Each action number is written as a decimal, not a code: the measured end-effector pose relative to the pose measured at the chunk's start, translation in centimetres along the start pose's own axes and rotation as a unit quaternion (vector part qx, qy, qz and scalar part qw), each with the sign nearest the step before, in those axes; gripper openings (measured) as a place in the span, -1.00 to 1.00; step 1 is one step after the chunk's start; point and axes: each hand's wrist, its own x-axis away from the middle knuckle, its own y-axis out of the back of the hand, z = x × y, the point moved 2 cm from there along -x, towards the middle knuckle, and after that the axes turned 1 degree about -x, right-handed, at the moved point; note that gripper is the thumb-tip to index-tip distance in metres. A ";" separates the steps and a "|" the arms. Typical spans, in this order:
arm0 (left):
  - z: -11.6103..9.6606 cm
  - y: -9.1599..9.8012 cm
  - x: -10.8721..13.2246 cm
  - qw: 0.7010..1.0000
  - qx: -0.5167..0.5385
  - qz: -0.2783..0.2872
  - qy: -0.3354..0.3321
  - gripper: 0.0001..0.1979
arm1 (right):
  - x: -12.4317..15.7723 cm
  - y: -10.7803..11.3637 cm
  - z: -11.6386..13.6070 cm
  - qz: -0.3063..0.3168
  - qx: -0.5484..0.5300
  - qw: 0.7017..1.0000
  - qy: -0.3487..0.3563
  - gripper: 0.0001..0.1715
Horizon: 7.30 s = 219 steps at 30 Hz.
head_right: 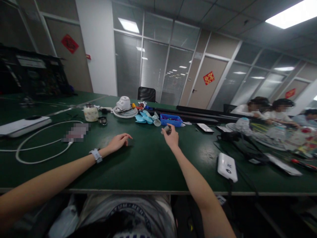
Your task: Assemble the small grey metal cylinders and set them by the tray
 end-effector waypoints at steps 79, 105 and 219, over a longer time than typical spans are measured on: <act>-0.1 -0.6 0.2 0.999 -0.027 -0.037 -0.007 -0.82 | 5.0 -5.2 6.3 0.260 -0.449 0.754 -0.403 -0.70; -0.6 -0.6 0.3 0.998 -0.066 -0.016 0.013 -0.81 | -2.3 5.9 -10.6 -0.118 0.142 0.974 -0.130 -0.47; 0.2 -0.6 0.0 0.996 -0.053 -0.076 0.012 -0.79 | -2.6 6.8 -9.9 0.095 0.340 0.936 -0.004 -0.48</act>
